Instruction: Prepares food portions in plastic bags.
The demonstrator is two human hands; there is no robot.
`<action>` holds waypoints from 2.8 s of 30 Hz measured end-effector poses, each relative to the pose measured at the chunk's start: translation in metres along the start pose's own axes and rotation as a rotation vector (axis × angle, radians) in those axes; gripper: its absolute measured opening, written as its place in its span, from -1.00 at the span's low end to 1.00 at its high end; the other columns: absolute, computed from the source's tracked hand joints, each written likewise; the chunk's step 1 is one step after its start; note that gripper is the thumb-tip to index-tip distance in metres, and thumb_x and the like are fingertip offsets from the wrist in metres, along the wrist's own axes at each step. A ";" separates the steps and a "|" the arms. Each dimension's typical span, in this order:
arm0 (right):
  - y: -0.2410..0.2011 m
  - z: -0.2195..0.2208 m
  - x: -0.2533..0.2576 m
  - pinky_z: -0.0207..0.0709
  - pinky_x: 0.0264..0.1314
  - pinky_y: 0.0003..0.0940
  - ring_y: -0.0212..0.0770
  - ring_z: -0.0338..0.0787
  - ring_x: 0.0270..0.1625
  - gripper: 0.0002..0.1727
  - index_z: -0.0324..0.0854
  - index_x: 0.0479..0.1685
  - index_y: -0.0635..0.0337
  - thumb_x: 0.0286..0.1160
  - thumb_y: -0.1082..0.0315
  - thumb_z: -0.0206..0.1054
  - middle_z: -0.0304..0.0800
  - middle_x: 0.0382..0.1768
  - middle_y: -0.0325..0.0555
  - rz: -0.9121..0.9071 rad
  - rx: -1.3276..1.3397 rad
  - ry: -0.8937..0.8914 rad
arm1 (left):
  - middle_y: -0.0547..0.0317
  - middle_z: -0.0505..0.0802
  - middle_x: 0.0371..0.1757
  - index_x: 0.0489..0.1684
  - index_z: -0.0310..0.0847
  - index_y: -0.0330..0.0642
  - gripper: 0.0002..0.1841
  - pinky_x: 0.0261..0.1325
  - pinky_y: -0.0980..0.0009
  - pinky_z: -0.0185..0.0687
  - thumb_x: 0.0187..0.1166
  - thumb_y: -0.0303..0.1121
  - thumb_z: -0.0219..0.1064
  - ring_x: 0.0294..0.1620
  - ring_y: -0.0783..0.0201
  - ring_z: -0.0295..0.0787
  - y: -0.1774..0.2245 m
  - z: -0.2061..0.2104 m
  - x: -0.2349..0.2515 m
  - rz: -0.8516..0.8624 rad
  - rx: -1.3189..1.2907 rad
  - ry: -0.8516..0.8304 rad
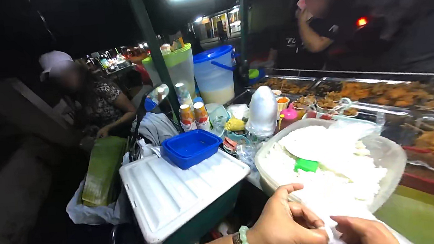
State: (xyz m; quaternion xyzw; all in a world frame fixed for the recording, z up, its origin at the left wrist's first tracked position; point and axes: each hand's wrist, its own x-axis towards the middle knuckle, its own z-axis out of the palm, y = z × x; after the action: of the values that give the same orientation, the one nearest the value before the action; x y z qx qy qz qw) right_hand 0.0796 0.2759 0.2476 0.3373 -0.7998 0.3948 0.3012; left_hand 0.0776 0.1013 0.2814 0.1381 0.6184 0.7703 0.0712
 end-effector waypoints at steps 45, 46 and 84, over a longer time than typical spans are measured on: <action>0.039 -0.002 -0.021 0.63 -0.13 -0.20 -0.10 0.80 -0.25 -0.78 0.81 -0.37 0.40 0.40 0.35 0.47 0.83 -0.35 0.15 0.328 0.223 -0.359 | -0.45 0.62 0.46 0.29 0.60 -0.54 -0.67 0.51 -0.32 0.31 0.73 -0.48 0.11 0.56 -0.38 0.45 -0.080 -0.141 -0.271 -1.583 1.550 -0.701; 0.040 -0.002 -0.021 0.63 -0.13 -0.22 -0.12 0.79 -0.25 -0.79 0.81 -0.37 0.40 0.39 0.35 0.47 0.83 -0.35 0.14 0.336 0.224 -0.357 | -0.44 0.66 0.41 0.24 0.63 -0.53 -0.68 0.47 -0.32 0.37 0.71 -0.48 0.14 0.50 -0.38 0.52 -0.077 -0.141 -0.270 -1.581 1.556 -0.714; 0.045 0.035 -0.040 0.67 0.04 -0.41 -0.31 0.84 -0.13 -0.80 0.87 -0.25 0.31 0.48 0.36 0.37 0.91 -0.25 0.00 0.403 0.330 -0.298 | -0.41 0.70 0.38 0.22 0.65 -0.50 -0.60 0.46 -0.35 0.40 0.72 -0.25 0.28 0.49 -0.38 0.56 -0.061 -0.157 -0.237 -1.321 1.472 -0.457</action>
State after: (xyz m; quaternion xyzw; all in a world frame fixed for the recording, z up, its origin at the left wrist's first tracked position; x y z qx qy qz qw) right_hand 0.0607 0.2799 0.1806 0.2704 -0.8112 0.5171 0.0371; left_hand 0.2523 -0.0981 0.1617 -0.0776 0.8636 -0.0401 0.4966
